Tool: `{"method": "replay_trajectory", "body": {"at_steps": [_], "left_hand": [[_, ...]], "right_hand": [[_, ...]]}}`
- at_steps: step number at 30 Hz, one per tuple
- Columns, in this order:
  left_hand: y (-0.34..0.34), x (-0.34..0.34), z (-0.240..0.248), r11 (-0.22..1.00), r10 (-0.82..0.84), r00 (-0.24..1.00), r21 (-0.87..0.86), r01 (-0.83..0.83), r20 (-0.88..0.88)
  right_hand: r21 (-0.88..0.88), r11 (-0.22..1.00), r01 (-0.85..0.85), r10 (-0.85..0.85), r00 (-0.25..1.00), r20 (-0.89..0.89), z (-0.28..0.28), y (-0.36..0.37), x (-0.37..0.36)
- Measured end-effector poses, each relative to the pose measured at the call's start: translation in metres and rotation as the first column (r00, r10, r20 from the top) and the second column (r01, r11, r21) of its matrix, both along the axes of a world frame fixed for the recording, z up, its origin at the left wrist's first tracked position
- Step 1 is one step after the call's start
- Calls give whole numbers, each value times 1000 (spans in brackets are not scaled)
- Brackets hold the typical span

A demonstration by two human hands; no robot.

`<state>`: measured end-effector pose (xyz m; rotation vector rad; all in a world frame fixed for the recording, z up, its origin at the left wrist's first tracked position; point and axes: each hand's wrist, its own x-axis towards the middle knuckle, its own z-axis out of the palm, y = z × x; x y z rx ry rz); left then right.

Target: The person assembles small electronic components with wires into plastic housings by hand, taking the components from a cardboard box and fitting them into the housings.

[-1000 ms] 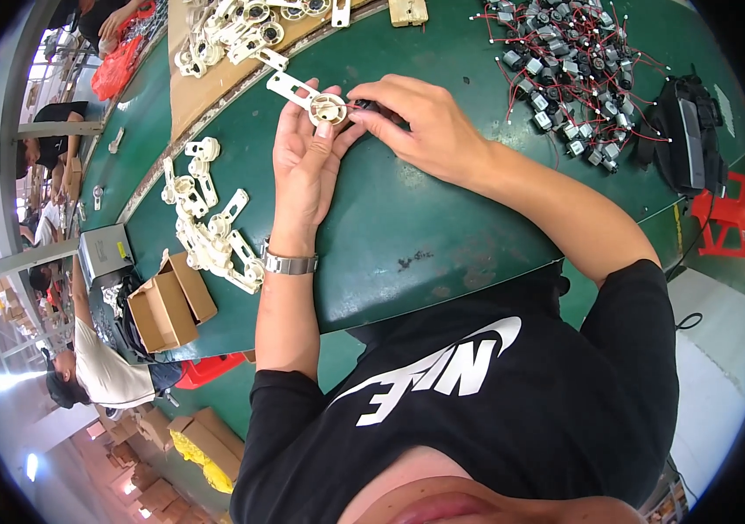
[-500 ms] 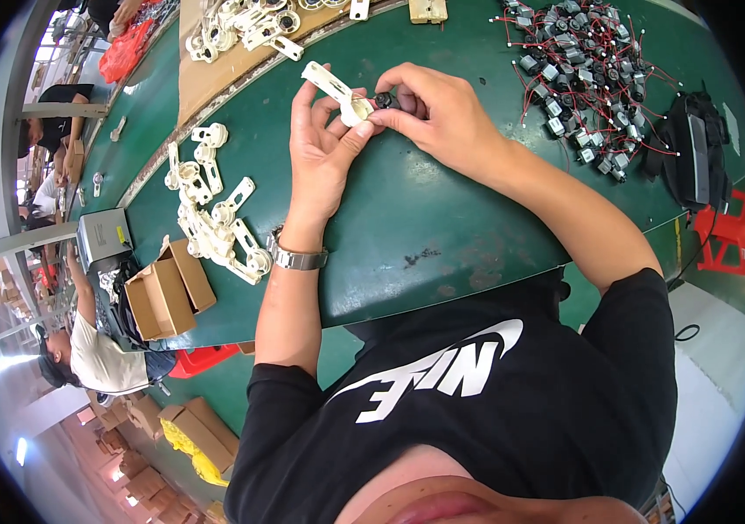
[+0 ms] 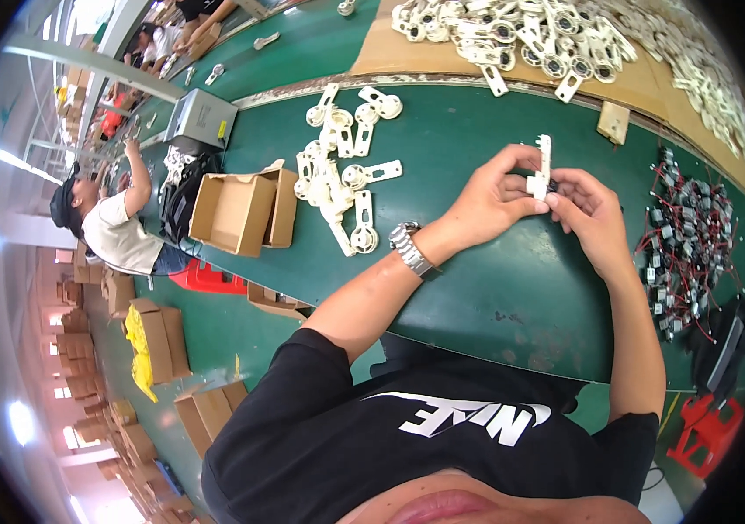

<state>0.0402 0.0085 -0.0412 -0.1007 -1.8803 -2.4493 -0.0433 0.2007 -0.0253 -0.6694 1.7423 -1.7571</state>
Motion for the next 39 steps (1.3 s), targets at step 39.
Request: {"method": "replay_trajectory", "body": {"at_steps": [39], "left_hand": [[5,3,3,990,40,996,-129,-50,-76]], "right_hand": [[-191,972,135,-98,977,190,-9,-3,5]]}}
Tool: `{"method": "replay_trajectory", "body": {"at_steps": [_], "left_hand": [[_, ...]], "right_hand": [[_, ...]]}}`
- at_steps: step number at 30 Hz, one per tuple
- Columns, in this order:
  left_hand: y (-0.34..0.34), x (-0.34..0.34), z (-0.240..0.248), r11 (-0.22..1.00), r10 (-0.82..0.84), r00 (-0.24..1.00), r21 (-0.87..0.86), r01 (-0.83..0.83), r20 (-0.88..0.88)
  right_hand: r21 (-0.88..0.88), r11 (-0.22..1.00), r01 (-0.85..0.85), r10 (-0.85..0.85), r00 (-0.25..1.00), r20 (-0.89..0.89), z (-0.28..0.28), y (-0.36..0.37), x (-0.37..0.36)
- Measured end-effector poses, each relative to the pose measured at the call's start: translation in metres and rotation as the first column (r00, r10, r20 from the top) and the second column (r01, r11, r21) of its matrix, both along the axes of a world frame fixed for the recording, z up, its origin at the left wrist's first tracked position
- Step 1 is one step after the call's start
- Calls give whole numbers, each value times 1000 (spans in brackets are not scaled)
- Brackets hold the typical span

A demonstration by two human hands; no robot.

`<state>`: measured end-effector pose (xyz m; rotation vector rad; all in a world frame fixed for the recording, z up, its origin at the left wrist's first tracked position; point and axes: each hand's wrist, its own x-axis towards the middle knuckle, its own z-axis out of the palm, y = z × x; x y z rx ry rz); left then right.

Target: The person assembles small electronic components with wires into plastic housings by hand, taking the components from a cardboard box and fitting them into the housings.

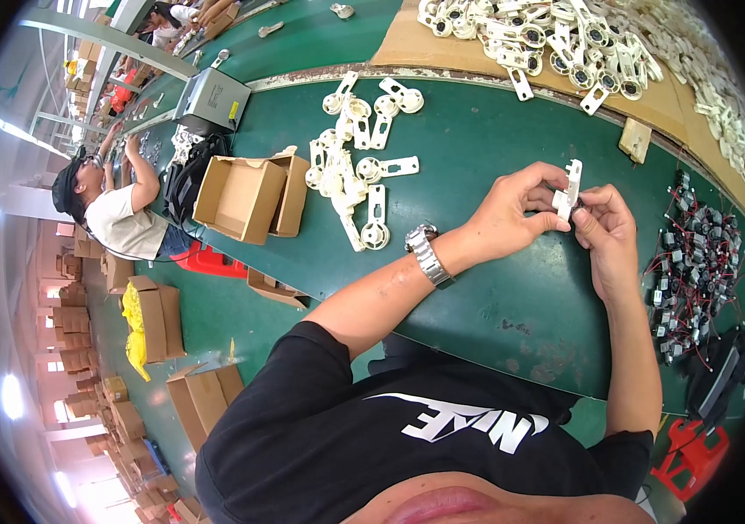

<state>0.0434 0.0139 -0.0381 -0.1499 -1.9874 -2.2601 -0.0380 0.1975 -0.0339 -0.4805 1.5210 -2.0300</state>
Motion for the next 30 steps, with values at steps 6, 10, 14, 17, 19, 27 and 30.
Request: {"method": "replay_trajectory", "body": {"at_steps": [6,10,14,17,19,27,30], "left_hand": [[5,1,-4,993,42,996,111,-34,-76],[2,4,1,998,61,994,17,-60,-88],[-3,2,6,982,111,983,-139,-131,-146],[-4,2,8,975,147,972,-139,-173,-181],[-5,2,9,963,165,962,-173,-205,-218],[4,6,13,960,214,963,-144,-238,-167],[-1,0,1,879,124,899,-374,-296,-420]], "right_hand": [[-63,997,33,-37,997,-65,-7,-3,3],[-13,998,54,-56,979,-196,-14,-2,3],[48,997,53,-42,977,-208,1,-5,5],[-8,1000,-22,22,999,-47,-2,-2,1],[6,999,-52,52,998,-34,-5,0,-3],[-26,979,-203,205,977,61,9,-2,0],[-63,983,-170,176,978,108,9,-6,3]]}}
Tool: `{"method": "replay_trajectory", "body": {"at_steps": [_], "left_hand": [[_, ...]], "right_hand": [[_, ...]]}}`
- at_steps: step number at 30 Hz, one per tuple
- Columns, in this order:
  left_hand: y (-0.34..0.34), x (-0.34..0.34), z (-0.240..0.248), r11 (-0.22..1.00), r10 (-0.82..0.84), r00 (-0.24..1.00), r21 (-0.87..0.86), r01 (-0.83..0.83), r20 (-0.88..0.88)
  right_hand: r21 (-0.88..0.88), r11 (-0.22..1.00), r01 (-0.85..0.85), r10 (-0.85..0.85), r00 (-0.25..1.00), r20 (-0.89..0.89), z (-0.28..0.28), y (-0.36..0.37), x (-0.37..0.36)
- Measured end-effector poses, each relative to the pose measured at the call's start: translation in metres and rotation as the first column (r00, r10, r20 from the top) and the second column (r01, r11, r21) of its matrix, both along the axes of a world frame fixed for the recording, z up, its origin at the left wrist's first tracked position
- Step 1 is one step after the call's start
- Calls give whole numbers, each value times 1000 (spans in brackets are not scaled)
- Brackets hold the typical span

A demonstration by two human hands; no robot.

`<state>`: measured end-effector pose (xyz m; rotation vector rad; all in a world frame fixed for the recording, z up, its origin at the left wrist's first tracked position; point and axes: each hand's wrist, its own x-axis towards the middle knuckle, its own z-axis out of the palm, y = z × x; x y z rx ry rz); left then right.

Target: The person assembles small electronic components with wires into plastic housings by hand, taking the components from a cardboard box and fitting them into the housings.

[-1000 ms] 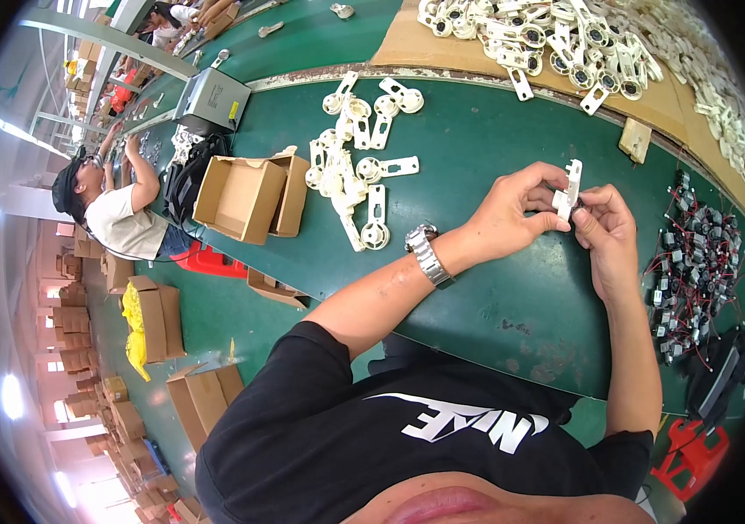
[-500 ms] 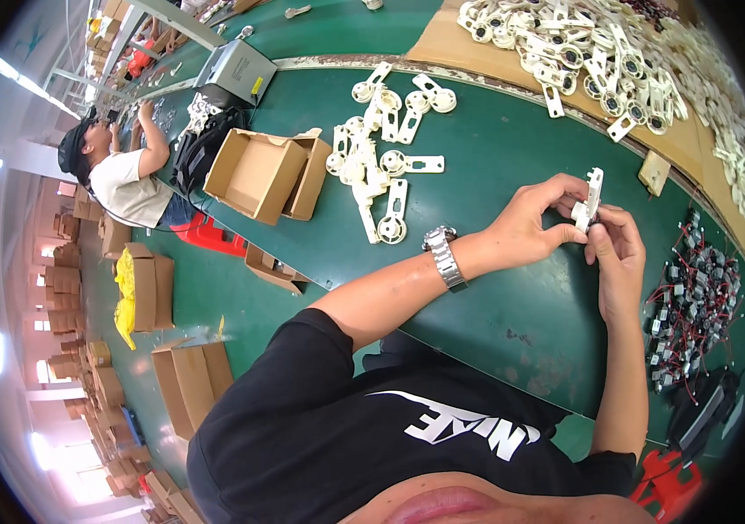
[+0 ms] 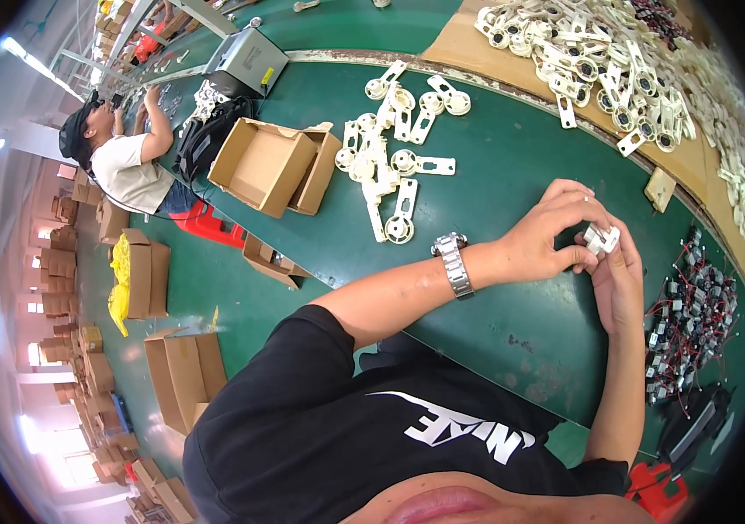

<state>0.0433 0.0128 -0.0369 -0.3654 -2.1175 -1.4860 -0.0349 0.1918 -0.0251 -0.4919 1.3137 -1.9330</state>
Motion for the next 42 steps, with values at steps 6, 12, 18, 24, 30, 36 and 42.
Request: {"method": "replay_trajectory", "body": {"at_steps": [6,12,18,24,30,36,42], "left_hand": [[1,7,10,987,163,986,-9,-163,-41],[-6,3,8,945,326,945,-2,-326,-17],[-4,6,2,959,122,971,227,-169,205],[-3,8,5,989,106,974,81,-125,202],[0,4,0,981,55,985,175,-84,164],[-5,11,1,986,77,983,130,-100,168],[2,4,-5,993,91,987,62,-100,133]], "right_hand": [[-57,997,-46,47,999,26,-9,8,-9],[-1,991,131,-131,991,-26,-10,10,-13],[-29,965,261,-262,964,-39,-20,5,-19],[-7,955,295,-295,951,-98,-29,7,-22],[198,958,208,-137,937,-321,1,1,-2],[195,970,147,-91,958,-271,-10,2,-9],[207,959,193,-133,953,-272,-16,12,-12]]}}
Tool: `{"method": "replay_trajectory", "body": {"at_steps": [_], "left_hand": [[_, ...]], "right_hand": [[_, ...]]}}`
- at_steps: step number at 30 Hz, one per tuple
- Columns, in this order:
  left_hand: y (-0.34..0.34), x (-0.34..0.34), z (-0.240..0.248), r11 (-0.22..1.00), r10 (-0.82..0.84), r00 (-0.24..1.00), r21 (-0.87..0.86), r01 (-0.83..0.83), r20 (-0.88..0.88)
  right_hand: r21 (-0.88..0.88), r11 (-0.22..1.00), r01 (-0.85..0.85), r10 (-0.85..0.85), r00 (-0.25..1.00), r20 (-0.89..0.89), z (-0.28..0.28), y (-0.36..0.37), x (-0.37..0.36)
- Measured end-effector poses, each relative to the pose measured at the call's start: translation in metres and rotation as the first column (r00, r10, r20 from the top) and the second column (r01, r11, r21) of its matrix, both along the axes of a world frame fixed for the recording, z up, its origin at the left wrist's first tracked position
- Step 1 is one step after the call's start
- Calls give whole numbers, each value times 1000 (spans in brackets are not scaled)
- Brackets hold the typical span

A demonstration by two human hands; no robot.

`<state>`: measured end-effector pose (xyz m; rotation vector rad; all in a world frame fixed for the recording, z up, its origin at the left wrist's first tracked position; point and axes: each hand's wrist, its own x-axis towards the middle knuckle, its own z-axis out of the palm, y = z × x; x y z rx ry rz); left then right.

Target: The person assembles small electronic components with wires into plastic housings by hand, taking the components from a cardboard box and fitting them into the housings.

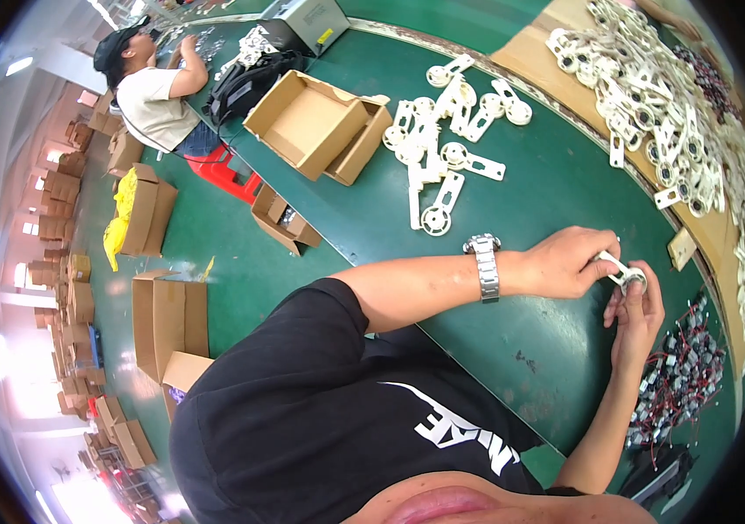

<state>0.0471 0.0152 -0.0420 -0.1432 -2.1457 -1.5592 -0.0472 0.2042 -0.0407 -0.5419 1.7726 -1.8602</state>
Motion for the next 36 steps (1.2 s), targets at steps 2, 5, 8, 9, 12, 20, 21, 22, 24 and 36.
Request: {"method": "replay_trajectory", "body": {"at_steps": [2,5,8,9,12,20,21,22,24,36], "left_hand": [[0,-1,4,999,-19,995,37,15,100],[-5,1,5,994,55,992,93,-65,110],[-12,0,-11,991,52,992,116,-65,112],[-11,-4,-15,990,26,994,135,-40,108],[-2,-5,-10,976,7,995,216,-29,103],[-2,-2,-5,985,22,997,171,-34,74],[-1,-1,-3,987,26,997,157,-37,73],[-1,0,-3,989,29,997,143,-39,72],[-1,-1,-4,991,34,997,129,-43,70],[0,0,-2,995,54,997,75,-59,60]], "right_hand": [[30,998,48,-49,998,27,6,2,2],[-23,997,-78,80,994,69,18,-12,2],[-71,977,-199,204,977,65,17,-14,-5],[-70,976,-207,212,975,65,16,-10,-8],[-66,977,-203,206,978,43,14,-4,-9],[-76,981,-181,185,981,55,17,-3,-5],[-63,984,-168,171,984,49,17,-4,-5],[-50,987,-155,157,987,42,17,-4,-4],[-55,987,-151,153,988,31,14,-4,-5],[-34,990,-136,137,990,32,18,-3,-5]]}}
